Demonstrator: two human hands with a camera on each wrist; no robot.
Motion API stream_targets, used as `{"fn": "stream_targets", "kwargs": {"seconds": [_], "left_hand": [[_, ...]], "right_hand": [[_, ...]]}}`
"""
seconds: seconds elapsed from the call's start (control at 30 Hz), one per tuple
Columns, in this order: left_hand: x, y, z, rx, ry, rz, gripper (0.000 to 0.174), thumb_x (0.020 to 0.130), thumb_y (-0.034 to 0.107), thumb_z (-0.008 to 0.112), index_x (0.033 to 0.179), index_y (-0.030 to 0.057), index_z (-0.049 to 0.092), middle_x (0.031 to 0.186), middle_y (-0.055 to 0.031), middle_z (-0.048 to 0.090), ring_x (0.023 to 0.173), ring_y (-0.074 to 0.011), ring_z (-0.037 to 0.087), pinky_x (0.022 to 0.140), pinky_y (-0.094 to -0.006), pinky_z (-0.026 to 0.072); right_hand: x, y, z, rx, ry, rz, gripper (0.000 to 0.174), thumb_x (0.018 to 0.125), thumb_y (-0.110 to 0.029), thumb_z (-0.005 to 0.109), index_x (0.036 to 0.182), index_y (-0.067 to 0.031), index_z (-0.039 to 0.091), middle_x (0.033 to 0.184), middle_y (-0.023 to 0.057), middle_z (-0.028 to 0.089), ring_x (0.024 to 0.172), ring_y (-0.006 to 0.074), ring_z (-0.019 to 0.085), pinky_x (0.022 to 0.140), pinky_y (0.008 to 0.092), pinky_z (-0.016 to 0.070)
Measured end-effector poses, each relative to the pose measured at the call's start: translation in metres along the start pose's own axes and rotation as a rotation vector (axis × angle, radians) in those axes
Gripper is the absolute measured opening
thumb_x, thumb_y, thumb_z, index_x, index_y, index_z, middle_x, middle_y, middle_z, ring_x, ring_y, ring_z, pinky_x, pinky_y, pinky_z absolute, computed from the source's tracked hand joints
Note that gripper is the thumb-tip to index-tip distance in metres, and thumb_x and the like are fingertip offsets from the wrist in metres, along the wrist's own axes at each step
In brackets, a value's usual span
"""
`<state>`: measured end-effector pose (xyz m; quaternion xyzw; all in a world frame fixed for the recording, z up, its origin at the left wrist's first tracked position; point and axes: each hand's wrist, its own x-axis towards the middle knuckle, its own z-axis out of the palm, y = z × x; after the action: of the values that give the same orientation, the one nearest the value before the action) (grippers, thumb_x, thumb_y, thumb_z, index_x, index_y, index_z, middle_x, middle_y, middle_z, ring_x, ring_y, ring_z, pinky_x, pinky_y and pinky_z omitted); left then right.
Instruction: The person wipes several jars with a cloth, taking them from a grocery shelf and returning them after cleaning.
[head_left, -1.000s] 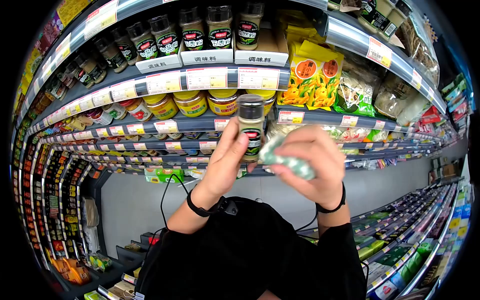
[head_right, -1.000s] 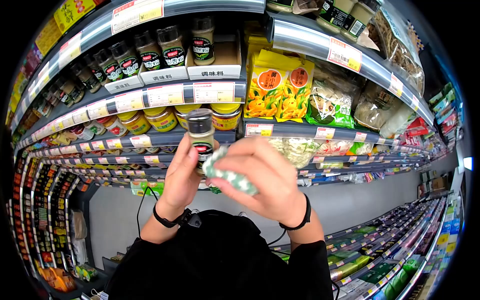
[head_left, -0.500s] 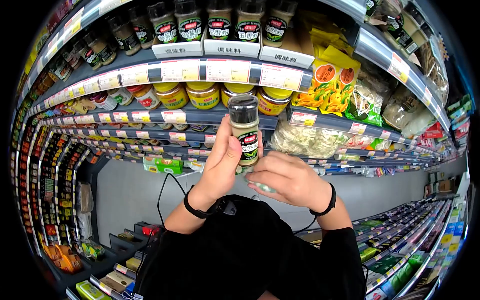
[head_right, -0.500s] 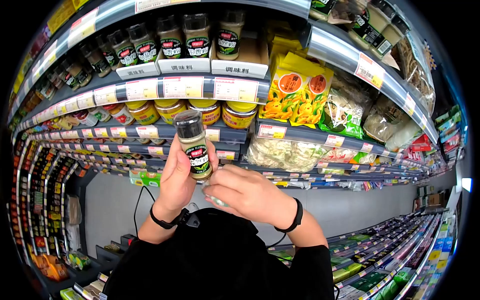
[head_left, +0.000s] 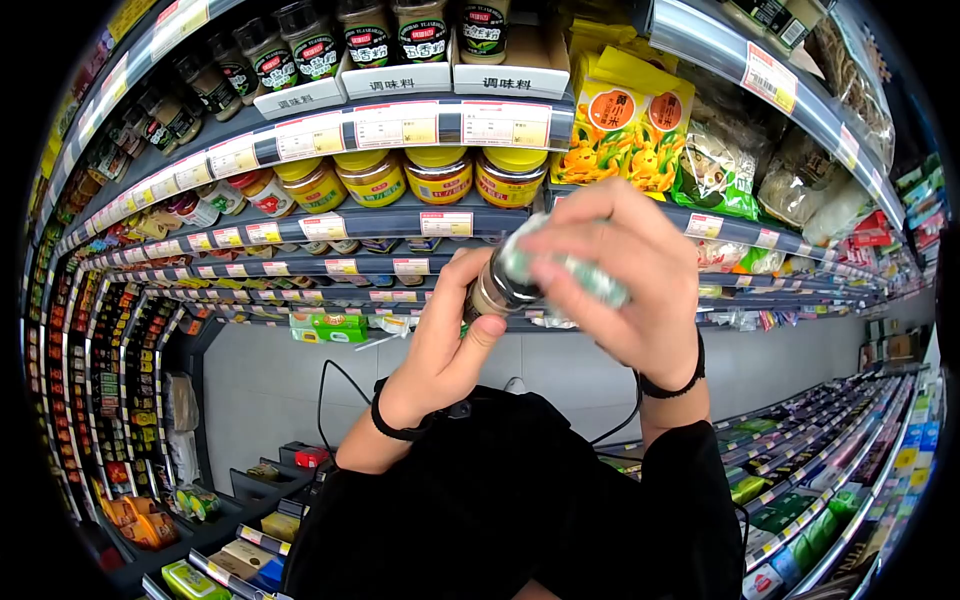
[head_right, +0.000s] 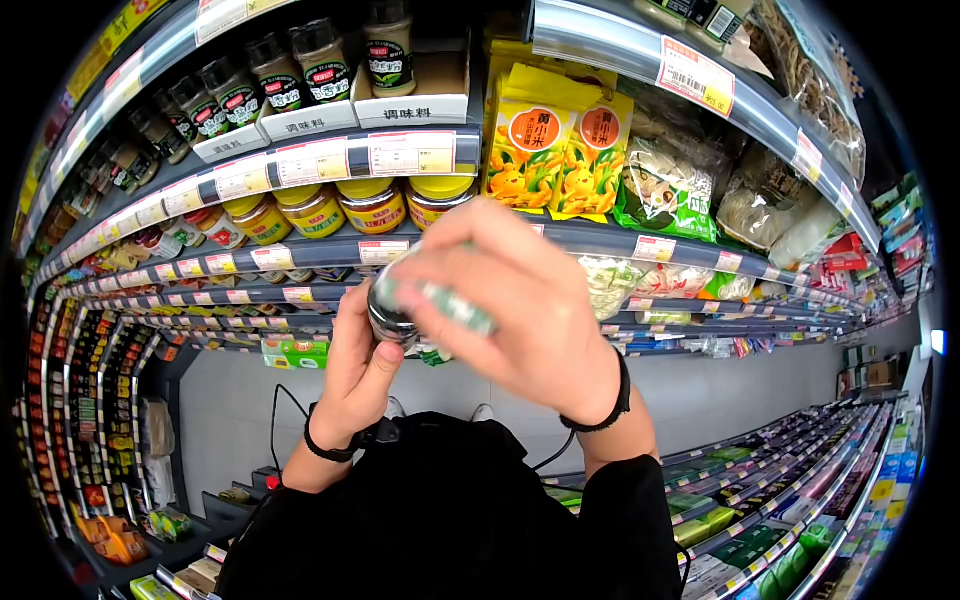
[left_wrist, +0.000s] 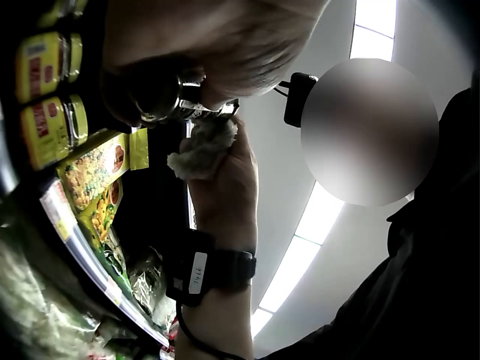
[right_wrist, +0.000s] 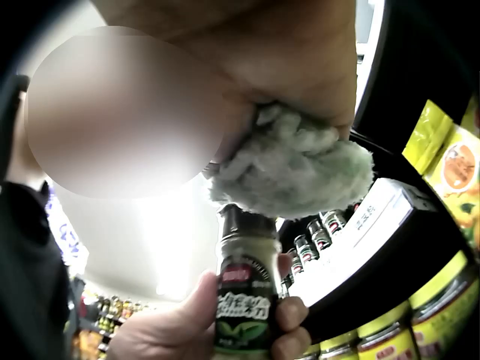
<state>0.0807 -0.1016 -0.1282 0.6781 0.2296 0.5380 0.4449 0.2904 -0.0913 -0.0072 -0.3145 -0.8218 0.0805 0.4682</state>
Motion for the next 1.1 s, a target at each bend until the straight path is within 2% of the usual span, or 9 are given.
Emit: {"fn": "stream_targets", "kwargs": {"seconds": [0.17, 0.27, 0.4, 0.5, 0.6, 0.73, 0.83, 0.93, 1.1], "left_hand": [[-0.004, 0.009, 0.011, 0.02, -0.063, 0.086, 0.052, 0.114, 0.03, 0.061, 0.151, -0.0028, 0.046, 0.131, -0.017, 0.061, 0.116, -0.0276, 0.055, 0.107, -0.0422, 0.0442], [-0.003, 0.006, 0.016, 0.03, -0.021, 0.042, 0.051, 0.113, 0.028, 0.062, 0.151, -0.0031, 0.047, 0.133, -0.0173, 0.061, 0.114, -0.0283, 0.054, 0.107, -0.0427, 0.0437], [-0.003, 0.01, 0.014, 0.122, -0.038, 0.099, 0.05, 0.111, 0.023, 0.065, 0.151, -0.0028, 0.047, 0.132, -0.0168, 0.06, 0.115, -0.0294, 0.056, 0.106, -0.0421, 0.0446], [-0.006, 0.005, 0.011, 0.032, -0.054, 0.02, 0.052, 0.112, 0.024, 0.065, 0.152, -0.0028, 0.046, 0.132, -0.0156, 0.059, 0.115, -0.0271, 0.057, 0.105, -0.0397, 0.0455], [-0.011, 0.0, 0.01, -0.33, -0.067, -0.136, 0.055, 0.116, 0.032, 0.06, 0.156, -0.0006, 0.041, 0.133, -0.0143, 0.059, 0.117, -0.0222, 0.06, 0.105, -0.0382, 0.0483], [0.0, -0.003, 0.006, -0.662, -0.123, -0.172, 0.057, 0.118, 0.037, 0.054, 0.158, 0.0014, 0.037, 0.13, -0.0157, 0.064, 0.113, -0.0257, 0.068, 0.105, -0.0454, 0.0555], [0.004, 0.019, 0.013, -0.888, 0.12, -0.361, 0.051, 0.12, 0.03, 0.049, 0.161, 0.0043, 0.037, 0.148, -0.0192, 0.062, 0.142, -0.0315, 0.06, 0.117, -0.0514, 0.0522], [0.001, 0.007, -0.001, -0.953, 0.171, -0.408, 0.05, 0.119, 0.028, 0.051, 0.162, 0.0058, 0.039, 0.154, -0.0206, 0.059, 0.151, -0.0322, 0.054, 0.121, -0.0519, 0.0486], [0.006, -0.001, -0.026, -0.925, 0.245, -0.351, 0.046, 0.115, 0.022, 0.059, 0.157, 0.0066, 0.046, 0.147, -0.0205, 0.065, 0.145, -0.0324, 0.06, 0.121, -0.0498, 0.0491]], "right_hand": [[-0.006, 0.019, -0.015, -0.159, 0.086, 0.081, 0.021, 0.087, -0.004, 0.087, 0.106, -0.0006, 0.081, 0.102, 0.0135, 0.072, 0.09, 0.028, 0.074, 0.076, 0.0364, 0.0587], [-0.006, -0.004, -0.029, 0.024, 0.089, -0.114, 0.027, 0.082, -0.006, 0.09, 0.108, -0.0013, 0.084, 0.105, 0.0141, 0.075, 0.089, 0.0283, 0.074, 0.077, 0.0379, 0.0594], [-0.008, -0.021, -0.016, -0.021, -0.118, -0.184, 0.028, 0.081, -0.005, 0.089, 0.108, -0.0026, 0.082, 0.106, 0.0123, 0.073, 0.089, 0.0312, 0.072, 0.077, 0.0402, 0.0591], [-0.011, -0.001, -0.009, -0.073, -0.06, -0.099, 0.022, 0.086, -0.005, 0.087, 0.107, -0.0016, 0.08, 0.104, 0.0129, 0.072, 0.09, 0.0327, 0.072, 0.078, 0.0411, 0.0591], [-0.015, 0.013, -0.006, -0.099, 0.047, 0.192, 0.012, 0.096, -0.005, 0.082, 0.106, 0.0002, 0.079, 0.104, 0.0145, 0.072, 0.092, 0.0312, 0.073, 0.08, 0.0388, 0.059], [-0.012, -0.004, 0.0, -0.011, 0.085, 0.089, 0.017, 0.093, -0.002, 0.083, 0.109, 0.0004, 0.078, 0.107, 0.0142, 0.072, 0.095, 0.0309, 0.074, 0.081, 0.0385, 0.0591], [-0.017, 0.004, 0.028, -0.07, 0.069, -0.033, 0.023, 0.089, -0.002, 0.086, 0.11, -0.0006, 0.077, 0.108, 0.0143, 0.071, 0.097, 0.0318, 0.073, 0.081, 0.0399, 0.0595], [-0.03, 0.006, 0.056, -0.076, 0.062, -0.015, 0.027, 0.083, -0.002, 0.089, 0.107, -0.002, 0.076, 0.106, 0.0126, 0.07, 0.094, 0.0324, 0.072, 0.08, 0.0401, 0.0594], [-0.054, 0.008, 0.061, -0.008, -0.182, -0.002, 0.029, 0.08, -0.003, 0.091, 0.105, -0.0038, 0.077, 0.102, 0.0092, 0.069, 0.09, 0.0298, 0.071, 0.077, 0.0409, 0.0589]]}}
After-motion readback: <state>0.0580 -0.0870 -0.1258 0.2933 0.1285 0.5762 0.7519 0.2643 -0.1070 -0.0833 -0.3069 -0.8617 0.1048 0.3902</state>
